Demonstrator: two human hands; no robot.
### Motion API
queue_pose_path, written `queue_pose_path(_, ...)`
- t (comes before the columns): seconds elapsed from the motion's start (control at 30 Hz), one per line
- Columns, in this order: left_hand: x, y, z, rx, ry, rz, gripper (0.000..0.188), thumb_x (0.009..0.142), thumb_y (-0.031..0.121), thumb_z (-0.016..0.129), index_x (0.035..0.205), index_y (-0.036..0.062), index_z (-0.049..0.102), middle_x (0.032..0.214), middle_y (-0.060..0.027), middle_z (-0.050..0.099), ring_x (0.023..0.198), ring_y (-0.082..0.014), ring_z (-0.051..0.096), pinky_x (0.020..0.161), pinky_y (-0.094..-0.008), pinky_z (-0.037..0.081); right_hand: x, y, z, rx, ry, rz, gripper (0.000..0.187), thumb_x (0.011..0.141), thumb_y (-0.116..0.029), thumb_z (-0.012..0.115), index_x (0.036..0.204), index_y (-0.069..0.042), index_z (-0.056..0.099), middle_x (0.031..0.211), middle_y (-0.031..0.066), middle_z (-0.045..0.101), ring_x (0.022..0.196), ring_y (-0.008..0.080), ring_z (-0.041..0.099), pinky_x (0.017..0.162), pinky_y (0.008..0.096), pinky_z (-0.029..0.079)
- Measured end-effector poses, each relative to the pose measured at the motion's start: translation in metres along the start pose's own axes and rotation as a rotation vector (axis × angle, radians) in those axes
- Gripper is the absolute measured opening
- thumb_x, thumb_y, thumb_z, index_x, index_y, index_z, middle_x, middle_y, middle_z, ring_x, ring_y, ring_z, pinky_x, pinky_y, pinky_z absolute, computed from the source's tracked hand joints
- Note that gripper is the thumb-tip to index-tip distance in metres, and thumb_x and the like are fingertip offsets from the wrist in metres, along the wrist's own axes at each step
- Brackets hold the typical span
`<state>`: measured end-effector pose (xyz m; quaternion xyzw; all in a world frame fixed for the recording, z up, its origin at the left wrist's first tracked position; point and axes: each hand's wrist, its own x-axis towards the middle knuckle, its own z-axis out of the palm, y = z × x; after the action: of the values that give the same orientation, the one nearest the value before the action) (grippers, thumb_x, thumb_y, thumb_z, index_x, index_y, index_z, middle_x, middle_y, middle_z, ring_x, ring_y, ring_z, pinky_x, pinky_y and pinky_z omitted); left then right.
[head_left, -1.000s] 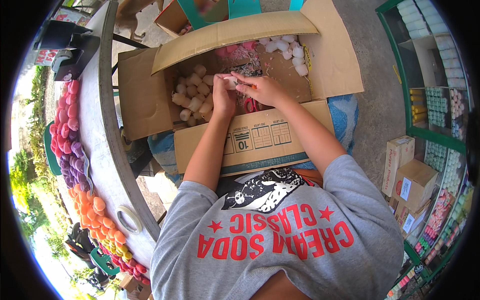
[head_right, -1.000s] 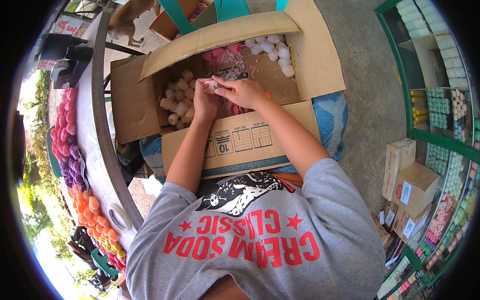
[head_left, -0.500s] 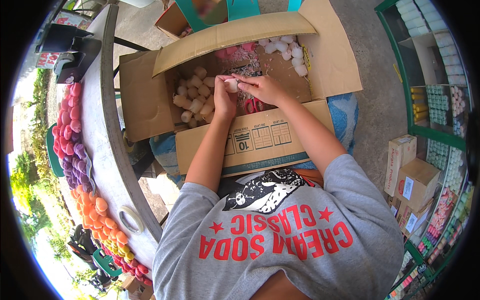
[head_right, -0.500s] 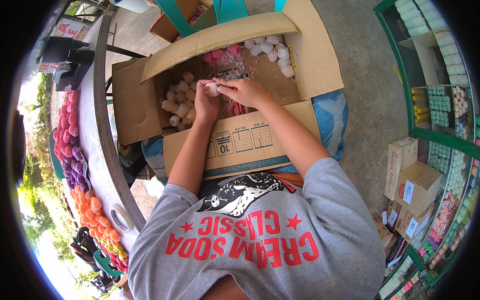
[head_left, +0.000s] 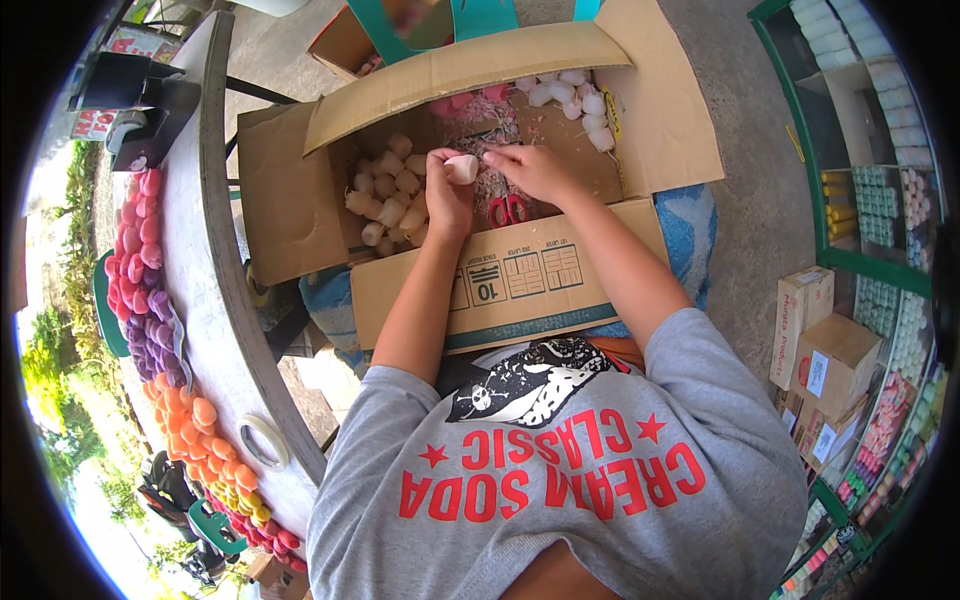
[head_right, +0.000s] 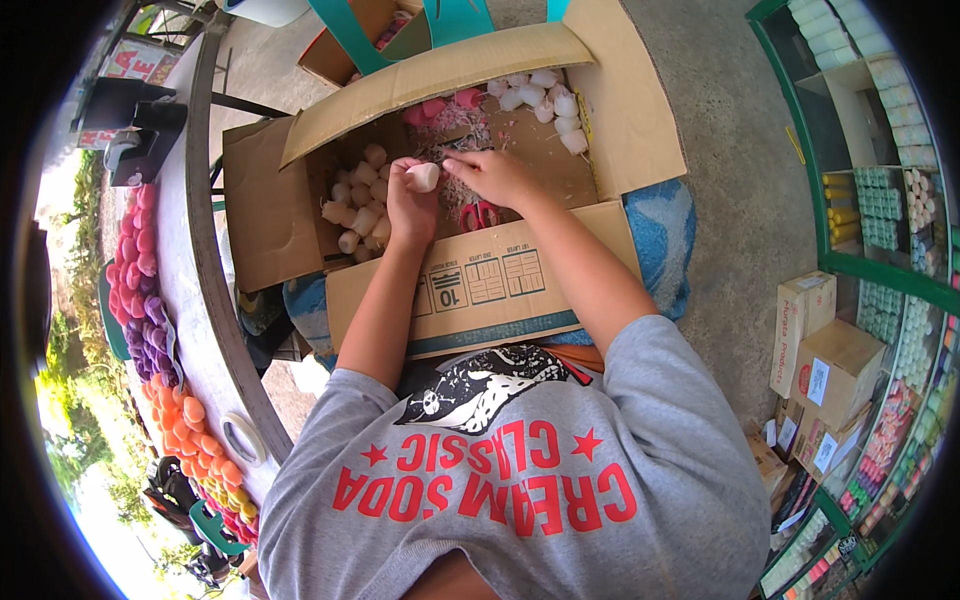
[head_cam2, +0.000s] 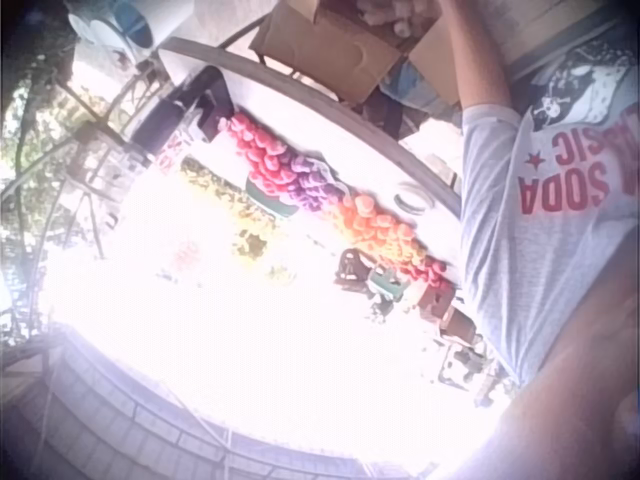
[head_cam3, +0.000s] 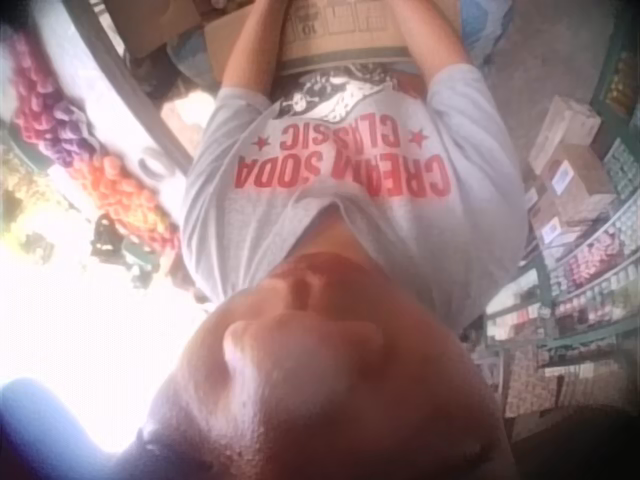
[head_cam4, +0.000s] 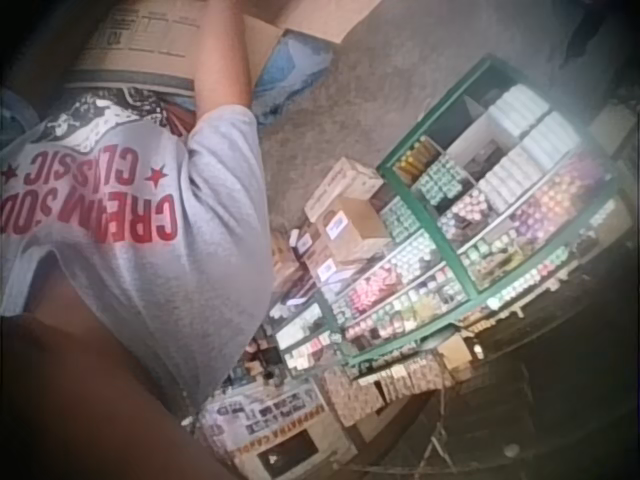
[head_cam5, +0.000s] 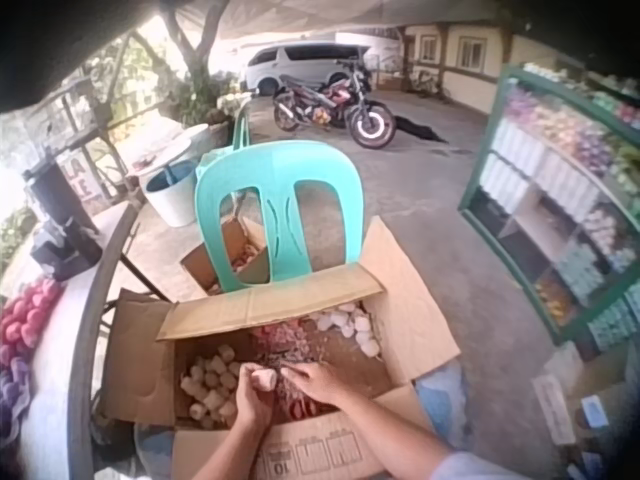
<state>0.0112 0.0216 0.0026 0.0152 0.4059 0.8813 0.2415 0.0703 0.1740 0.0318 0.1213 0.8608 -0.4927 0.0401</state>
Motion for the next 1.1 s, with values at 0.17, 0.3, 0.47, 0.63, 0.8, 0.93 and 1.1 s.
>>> queue_pose_path(0.17, 0.001, 0.005, -0.002, -0.061, 0.185, -0.070, 0.015, 0.084, 0.021, 0.039, 0.090, 0.0097, 0.047, 0.090, -0.0075, 0.052, 0.084, -0.0238, 0.052, 0.072, -0.0457, 0.047, -0.003, 0.016, -0.050, -0.484, 0.354, 0.438, 0.063, 0.077, -0.058, 0.056, 0.120, -0.012, 0.056, 0.115, 0.0216, 0.055, 0.099, 0.0360, 0.061, 0.082, 0.0440, 0.049)
queue_pose_path(0.3, 0.001, 0.011, 0.003, -0.076, 0.300, -0.176, 0.019, 0.085, 0.027, 0.038, 0.087, 0.0114, 0.049, 0.080, -0.0057, 0.051, 0.074, -0.0230, 0.053, 0.064, -0.0429, 0.048, 0.006, 0.034, -0.056, -0.548, 0.263, 0.643, 0.063, 0.077, -0.049, 0.060, 0.120, -0.005, 0.050, 0.120, 0.0221, 0.050, 0.103, 0.0349, 0.059, 0.085, 0.0441, 0.049)
queue_pose_path(0.47, 0.003, 0.008, -0.007, 0.009, 0.221, -0.249, 0.022, 0.085, 0.032, 0.040, 0.083, 0.0117, 0.048, 0.067, -0.0039, 0.048, 0.063, -0.0214, 0.052, 0.058, -0.0409, 0.046, 0.015, 0.052, -0.050, -0.596, 0.269, 0.707, 0.055, 0.078, -0.035, 0.064, 0.121, -0.005, 0.047, 0.122, 0.0186, 0.051, 0.104, 0.0322, 0.060, 0.084, 0.0419, 0.050)
queue_pose_path(0.63, 0.008, 0.004, -0.010, 0.117, 0.232, -0.323, 0.024, 0.086, 0.031, 0.041, 0.088, 0.0094, 0.049, 0.063, -0.0042, 0.047, 0.056, -0.0184, 0.050, 0.053, -0.0354, 0.045, 0.017, 0.072, -0.051, -0.646, 0.070, 0.667, 0.032, 0.080, -0.027, 0.064, 0.104, -0.007, 0.058, 0.111, 0.0115, 0.062, 0.101, 0.0266, 0.062, 0.080, 0.0397, 0.052)
queue_pose_path(0.8, 0.006, 0.001, 0.004, 0.387, 0.174, -0.510, 0.037, 0.090, 0.037, 0.036, 0.104, 0.0059, 0.051, 0.082, -0.0098, 0.060, 0.053, -0.0148, 0.049, 0.048, -0.0297, 0.044, 0.006, 0.041, -0.046, -0.044, -0.086, 0.213, 0.027, 0.078, -0.023, 0.069, 0.099, -0.008, 0.061, 0.108, 0.0111, 0.063, 0.092, 0.0227, 0.063, 0.076, 0.0349, 0.051)
queue_pose_path(0.93, 0.006, 0.006, 0.009, 0.270, -0.026, -0.724, 0.046, 0.092, 0.046, 0.031, 0.106, 0.0070, 0.052, 0.092, -0.0116, 0.065, 0.052, -0.0133, 0.050, 0.046, -0.0291, 0.045, 0.010, 0.033, -0.012, 0.324, -0.017, -0.313, 0.025, 0.080, -0.012, 0.070, 0.101, -0.002, 0.061, 0.110, 0.0038, 0.060, 0.096, 0.0134, 0.057, 0.085, 0.0298, 0.046)
queue_pose_path(1.1, 0.005, 0.005, 0.006, 0.271, -0.040, -0.674, 0.037, 0.091, 0.043, 0.038, 0.100, 0.0099, 0.051, 0.078, -0.0053, 0.059, 0.051, -0.0120, 0.048, 0.047, -0.0283, 0.043, 0.004, 0.019, -0.009, 0.267, -0.103, -0.173, 0.036, 0.080, -0.022, 0.071, 0.107, 0.000, 0.062, 0.113, 0.0059, 0.058, 0.098, 0.0174, 0.055, 0.089, 0.0301, 0.043)
